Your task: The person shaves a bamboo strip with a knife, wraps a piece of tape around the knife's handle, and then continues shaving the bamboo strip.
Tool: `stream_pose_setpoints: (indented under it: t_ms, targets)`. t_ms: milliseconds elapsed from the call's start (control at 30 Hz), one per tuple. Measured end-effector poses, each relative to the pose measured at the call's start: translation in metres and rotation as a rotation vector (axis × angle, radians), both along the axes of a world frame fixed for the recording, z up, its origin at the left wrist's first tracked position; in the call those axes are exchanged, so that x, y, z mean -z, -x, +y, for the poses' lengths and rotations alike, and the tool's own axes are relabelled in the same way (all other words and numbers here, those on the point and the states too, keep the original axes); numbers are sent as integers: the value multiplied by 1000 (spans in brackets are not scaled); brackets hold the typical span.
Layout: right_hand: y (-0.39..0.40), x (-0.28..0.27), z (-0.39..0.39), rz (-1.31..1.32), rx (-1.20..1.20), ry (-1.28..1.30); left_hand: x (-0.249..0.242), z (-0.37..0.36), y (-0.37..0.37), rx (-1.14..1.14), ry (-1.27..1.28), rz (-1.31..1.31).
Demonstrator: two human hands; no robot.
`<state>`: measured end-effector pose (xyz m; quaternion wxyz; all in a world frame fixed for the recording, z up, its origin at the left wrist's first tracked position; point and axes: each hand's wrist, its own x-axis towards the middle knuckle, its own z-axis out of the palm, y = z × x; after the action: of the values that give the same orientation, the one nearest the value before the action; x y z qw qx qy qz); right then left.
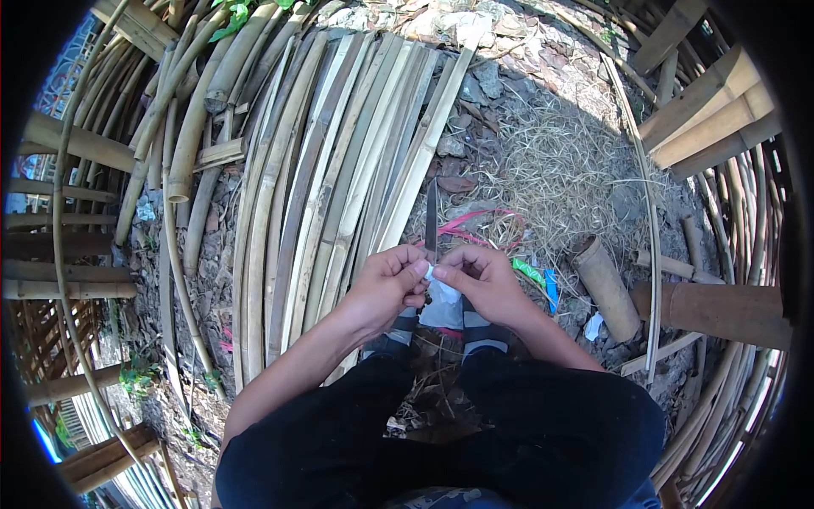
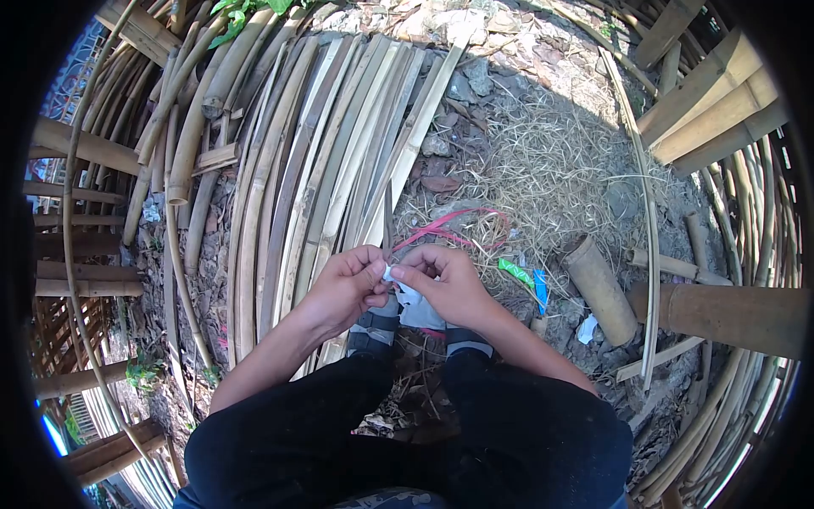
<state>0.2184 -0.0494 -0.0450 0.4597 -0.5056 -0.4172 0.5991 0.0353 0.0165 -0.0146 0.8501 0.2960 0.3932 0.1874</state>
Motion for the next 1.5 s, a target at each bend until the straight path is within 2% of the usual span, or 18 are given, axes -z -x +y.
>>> stream_pose_setpoints:
  t_ms: [133,267,367,433,533,600,733,800,933,1000,1133,1200,1433,1500]
  targets:
    - [6,1,-2,-56,70,-123,9,0,2,-8,-50,-45]
    - [11,5,-3,-30,109,-119,17,0,2,-12,-127,-106]
    - [12,0,-3,107,146,-124,17,0,1,-11,-87,-142]
    - [10,-7,-3,147,58,-89,18,-1,1,-8,-48,-140]
    - [8,3,-5,110,88,-127,21,-1,2,15,-64,-83]
    - [6,3,-5,137,82,-84,22,-1,1,21,-166,41]
    - [4,1,-3,176,143,-8,11,2,2,46,-225,24]
    - [4,4,-2,161,151,-10,3,-2,-1,104,-374,136]
    - [4,5,-2,152,141,-2,2,-2,-2,111,-352,207]
    - [3,3,-3,180,123,-22,9,2,3,117,-179,51]
    - [2,0,-4,235,57,-67,7,6,8,187,-89,-24]
    - [2,10,-6,227,36,-84,0,7,7,228,94,-28]
    - [5,1,-6,273,46,-13,3,10,7,276,72,36]
    - [6,5,-7,273,43,-7,7,10,6,293,-29,36]
